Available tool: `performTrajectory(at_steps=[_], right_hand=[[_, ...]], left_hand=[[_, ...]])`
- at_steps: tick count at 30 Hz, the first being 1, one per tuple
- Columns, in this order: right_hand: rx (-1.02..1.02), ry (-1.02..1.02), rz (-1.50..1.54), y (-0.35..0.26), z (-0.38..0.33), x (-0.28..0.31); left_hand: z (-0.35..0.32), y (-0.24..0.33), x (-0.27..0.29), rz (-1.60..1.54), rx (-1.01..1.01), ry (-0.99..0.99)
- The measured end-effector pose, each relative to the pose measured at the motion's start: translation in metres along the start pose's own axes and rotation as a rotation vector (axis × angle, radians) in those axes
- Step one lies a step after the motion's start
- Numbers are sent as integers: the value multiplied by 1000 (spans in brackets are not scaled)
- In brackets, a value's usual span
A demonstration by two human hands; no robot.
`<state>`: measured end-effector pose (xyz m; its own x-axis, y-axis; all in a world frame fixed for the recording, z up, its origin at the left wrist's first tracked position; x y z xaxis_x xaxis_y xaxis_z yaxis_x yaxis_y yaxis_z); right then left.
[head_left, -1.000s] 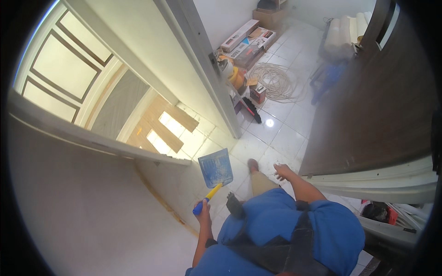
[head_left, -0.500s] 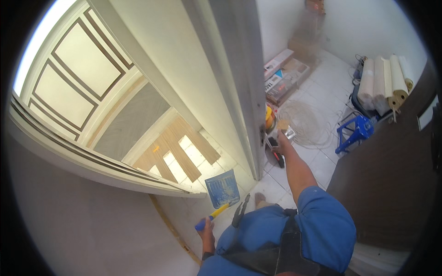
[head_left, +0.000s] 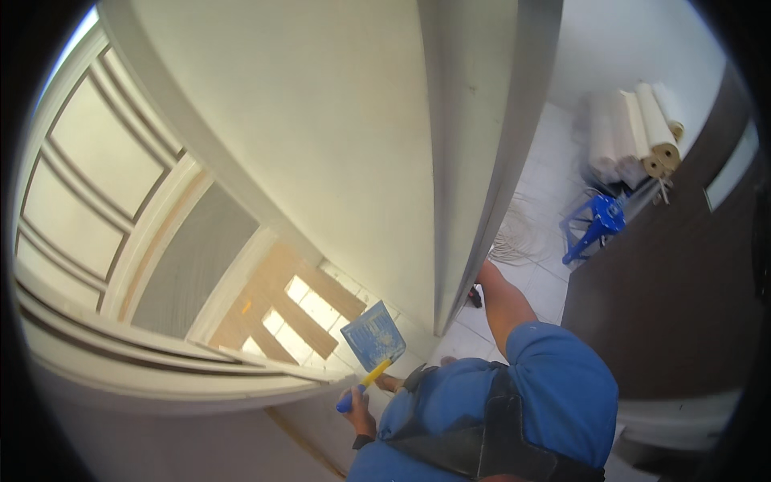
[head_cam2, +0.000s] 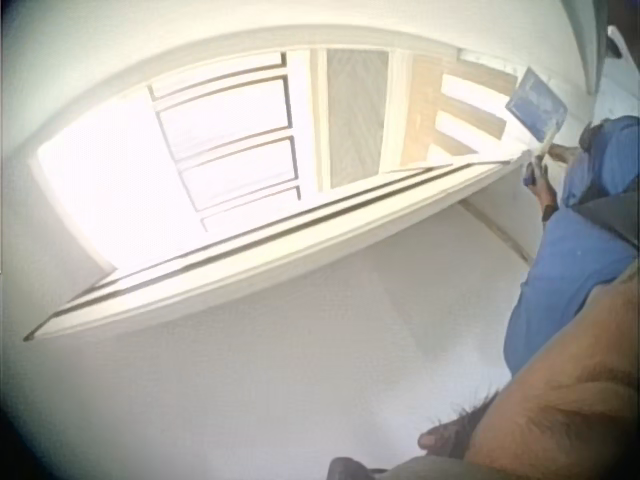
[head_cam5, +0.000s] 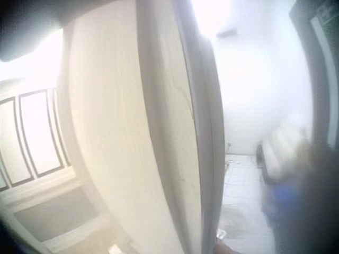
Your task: The person sweeps debris into a dustpan in a cluttered storage room, then empties the dustpan into a plastic bag. They walk through a hallway and into an office area, continuing to sweep the floor around chairs and a desk.
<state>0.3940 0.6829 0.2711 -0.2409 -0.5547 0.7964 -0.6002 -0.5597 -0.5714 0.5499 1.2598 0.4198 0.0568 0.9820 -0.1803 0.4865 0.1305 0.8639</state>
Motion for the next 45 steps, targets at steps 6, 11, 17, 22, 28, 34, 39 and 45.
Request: performTrajectory(at_steps=[6, 11, 17, 22, 28, 34, 39, 45], right_hand=[[-132, 68, -232, -14, -118, 41], [-572, 184, 1162, -44, -216, 23], [-1089, -4, 932, -92, -305, -27], [-950, -484, 217, -88, -335, -105], [-600, -799, -145, -100, -260, -139], [-631, -698, -114, -157, -64, -122], [-536, -662, -113, -227, 95, -119], [-462, -643, -118, -293, 228, -129]], left_hand=[[132, 21, 12, 277, -54, -94], [186, 62, 13, 129, -93, -18], [226, 92, 23, 133, -12, -111], [260, 94, 34, 57, -85, 38], [287, 106, 41, 92, -94, 179], [326, 116, 35, 74, -6, 352], [390, 149, 42, -23, 81, 560], [469, 196, 47, -29, 40, 649]])
Point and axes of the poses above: each hand's wrist, its own z-axis towards the middle knuckle, its own x-axis out of the back of the hand, y = z × x, the point moved 5 cm from there along z, towards the middle knuckle, and after that the axes turned 2 degrees about y, right-handed, at the moved point
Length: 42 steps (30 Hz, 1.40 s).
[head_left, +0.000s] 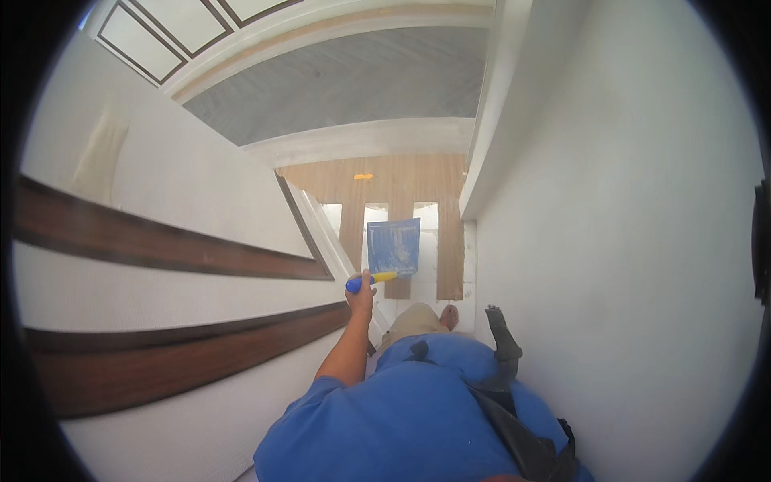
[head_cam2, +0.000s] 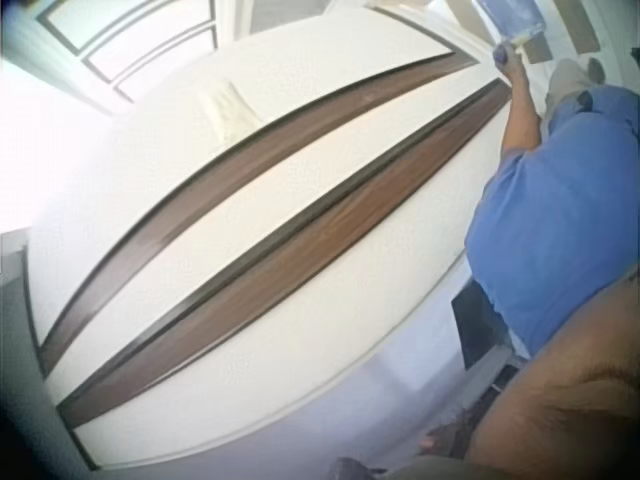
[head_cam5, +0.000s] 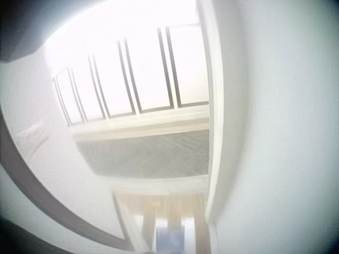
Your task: The person sweeps debris into a dustpan in a cluttered storage room, then empties the dustpan into a plastic bag. They walk through a hallway and into an office area, continuing to sweep the floor around chairs and a desk.
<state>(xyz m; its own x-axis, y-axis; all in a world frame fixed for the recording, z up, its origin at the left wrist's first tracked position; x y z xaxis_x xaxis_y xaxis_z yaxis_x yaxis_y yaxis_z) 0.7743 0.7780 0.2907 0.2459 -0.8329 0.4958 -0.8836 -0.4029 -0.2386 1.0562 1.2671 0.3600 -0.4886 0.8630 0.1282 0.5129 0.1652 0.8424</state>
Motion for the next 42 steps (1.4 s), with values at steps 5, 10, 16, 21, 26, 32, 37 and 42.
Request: performTrajectory(at_steps=[5, 10, 16, 21, 26, 32, 37, 42], right_hand=[[-2, -32, -15, -63, 39, 13], [-7, -109, -99, -133, 85, 15], [29, -150, -197, -301, 174, 39], [128, -85, -168, -486, 239, 94], [178, 13, -74, -615, 277, 139], [132, 17, -78, -687, 308, 161], [40, -70, -145, -693, 330, 135], [-25, -162, -181, -701, 361, 118]], left_hand=[[62, 48, -41, -73, -1, 2], [127, 88, -87, -38, -80, -39], [235, 159, -161, 29, -67, -112], [316, 239, -231, 120, -15, -203], [392, 300, -296, 130, -15, -304], [457, 359, -377, 71, 18, -332], [519, 408, -386, 7, 27, -342], [576, 460, -426, 0, 24, -302]])
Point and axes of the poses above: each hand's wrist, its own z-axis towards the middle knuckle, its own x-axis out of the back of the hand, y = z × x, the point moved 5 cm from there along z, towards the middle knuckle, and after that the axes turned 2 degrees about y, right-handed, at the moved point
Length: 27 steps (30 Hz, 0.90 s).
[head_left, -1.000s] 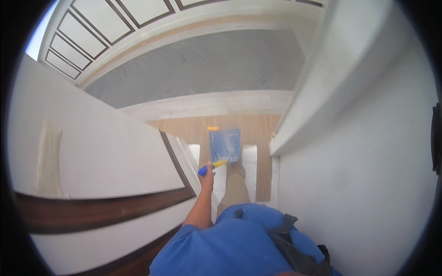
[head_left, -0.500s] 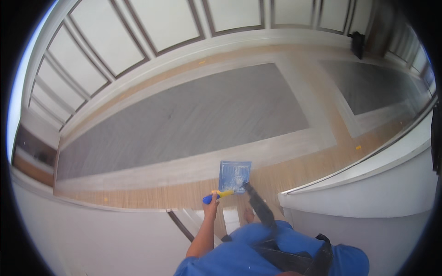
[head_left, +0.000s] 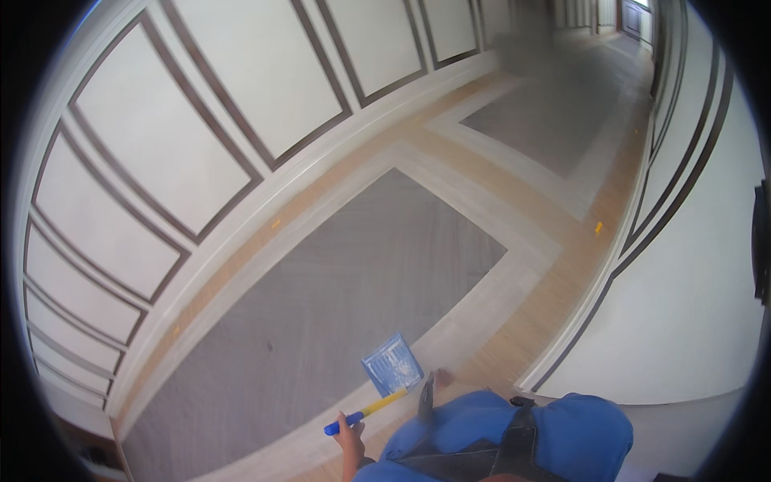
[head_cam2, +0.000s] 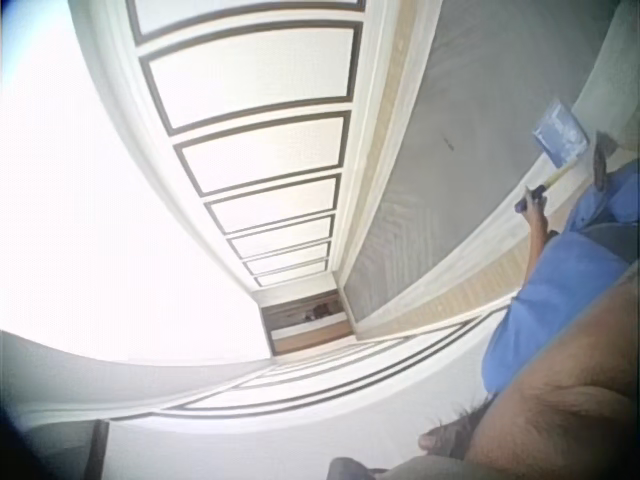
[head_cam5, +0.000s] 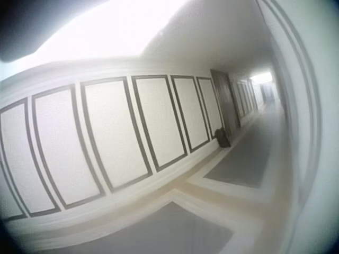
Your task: The person sweeps debris into a dustpan in a cluttered storage room, then empties the dustpan into a plastic bag. They walk through a hallway and into an office area, continuing to sweep the floor around chairs and a desk.
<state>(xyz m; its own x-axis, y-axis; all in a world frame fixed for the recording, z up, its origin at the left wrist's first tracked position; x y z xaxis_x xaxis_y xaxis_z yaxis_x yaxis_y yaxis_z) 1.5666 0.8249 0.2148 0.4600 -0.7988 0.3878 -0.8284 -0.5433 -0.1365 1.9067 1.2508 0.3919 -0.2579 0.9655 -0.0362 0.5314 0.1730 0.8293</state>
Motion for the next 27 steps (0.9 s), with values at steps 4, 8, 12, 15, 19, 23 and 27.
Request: performTrajectory(at_steps=[4, 8, 12, 15, 19, 23, 27], right_hand=[[-35, -53, -77, -40, -17, 41], [-95, -128, -158, -88, -50, 96], [-199, -113, -216, -120, -62, 164], [-263, 182, -139, -128, -65, 240], [-419, 196, -150, -132, -84, 349], [-510, 262, -26, -121, -100, 410], [-564, 370, 176, -102, -53, 389]], left_hand=[[65, 78, -42, 111, -57, -5], [137, 129, -99, 207, -40, -101], [214, 157, -164, 290, -95, -163], [264, 190, -234, 297, -103, -281], [303, 225, -346, 427, -114, -430], [313, 228, -447, 455, -111, -507], [331, 224, -533, 460, -119, -535]])
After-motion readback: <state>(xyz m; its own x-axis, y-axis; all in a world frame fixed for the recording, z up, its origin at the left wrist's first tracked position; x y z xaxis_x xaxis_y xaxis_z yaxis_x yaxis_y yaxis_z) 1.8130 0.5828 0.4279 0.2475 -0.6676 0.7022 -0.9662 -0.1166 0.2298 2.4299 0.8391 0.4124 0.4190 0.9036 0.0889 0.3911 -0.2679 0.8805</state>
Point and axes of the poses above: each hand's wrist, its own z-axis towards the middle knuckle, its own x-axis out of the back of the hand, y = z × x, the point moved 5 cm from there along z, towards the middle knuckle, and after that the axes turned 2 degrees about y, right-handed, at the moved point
